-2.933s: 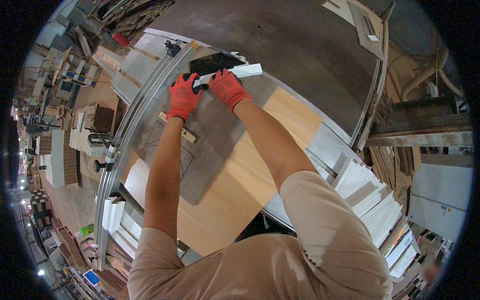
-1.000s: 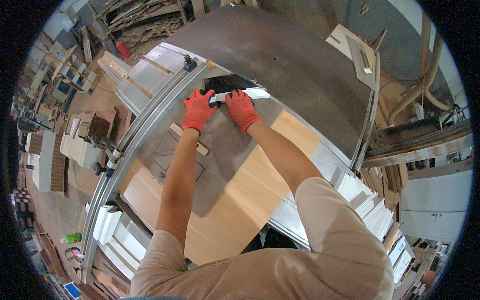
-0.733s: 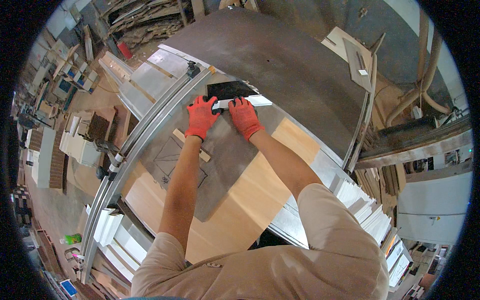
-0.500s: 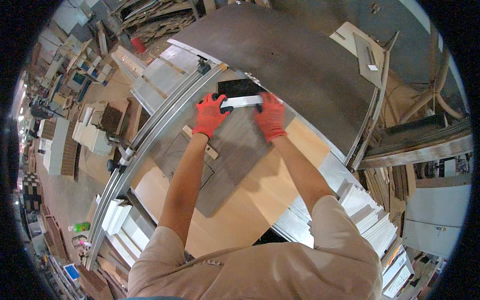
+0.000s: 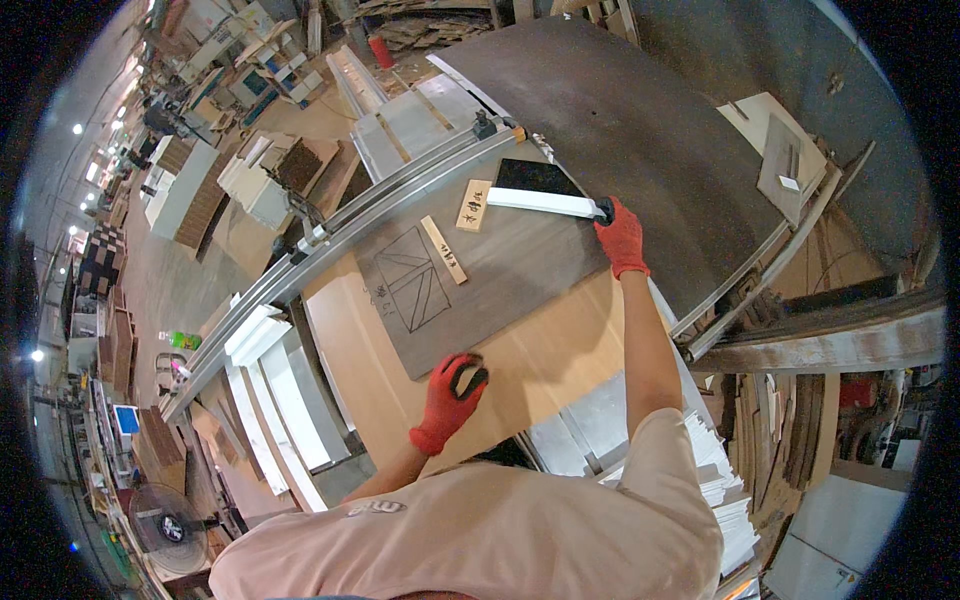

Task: The person picks up white wooden strips, aligns them one at a time against a guide on a workshop table, and uses a compressed air nozzle to blow dust off the workspace and the items.

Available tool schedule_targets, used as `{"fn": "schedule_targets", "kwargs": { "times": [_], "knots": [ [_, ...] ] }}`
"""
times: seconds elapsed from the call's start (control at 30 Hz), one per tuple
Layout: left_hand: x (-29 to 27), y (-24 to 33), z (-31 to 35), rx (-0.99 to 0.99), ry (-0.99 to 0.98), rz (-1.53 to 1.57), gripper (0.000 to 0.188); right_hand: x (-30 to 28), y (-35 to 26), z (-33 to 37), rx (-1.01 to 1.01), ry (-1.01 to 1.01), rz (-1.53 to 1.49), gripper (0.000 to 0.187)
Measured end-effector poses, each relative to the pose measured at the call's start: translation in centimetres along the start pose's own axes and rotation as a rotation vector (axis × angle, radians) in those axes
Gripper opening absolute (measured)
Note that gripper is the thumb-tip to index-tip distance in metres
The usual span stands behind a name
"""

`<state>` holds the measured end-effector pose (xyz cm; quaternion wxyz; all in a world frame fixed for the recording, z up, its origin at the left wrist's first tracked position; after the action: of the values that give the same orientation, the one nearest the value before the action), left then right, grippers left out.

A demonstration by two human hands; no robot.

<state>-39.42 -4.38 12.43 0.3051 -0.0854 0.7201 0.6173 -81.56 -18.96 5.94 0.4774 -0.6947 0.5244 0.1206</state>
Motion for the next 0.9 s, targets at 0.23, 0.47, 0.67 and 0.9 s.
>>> {"fn": "schedule_targets", "kwargs": {
  "times": [0.23, 0.47, 0.67, 0.9],
  "knots": [
    [-3.9, -0.6, 4.5, -0.322, -0.011, 0.362, 0.026, -0.3, -2.4, -0.4, 0.410, 0.076, -0.880, 0.019],
    [-4.4, 2.4, -1.3, -0.602, -0.285, 1.256, 0.048, -6.8, -12.9, 2.8, 0.526, 0.229, -1.224, 0.012],
    [-9.7, 8.2, -0.1, -0.214, -0.367, 1.699, 0.047, -17.3, -31.6, 13.2, 0.061, 0.209, -0.947, 0.029],
    [-20.8, 13.4, 8.4, -0.164, 0.011, 1.460, 0.062, -19.1, -41.9, 19.2, -0.290, 0.132, -0.792, 0.048]
  ]
}}
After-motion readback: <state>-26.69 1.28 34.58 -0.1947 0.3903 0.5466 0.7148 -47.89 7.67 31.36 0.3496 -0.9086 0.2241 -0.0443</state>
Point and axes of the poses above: each hand's wrist, its own z-axis away from the middle knuckle, its own x-axis out of the palm, y = z × x, the point moved 2 cm from there along -z, towards the middle knuckle, and after that the axes turned 9 degrees about -x, right-handed, at the moved point
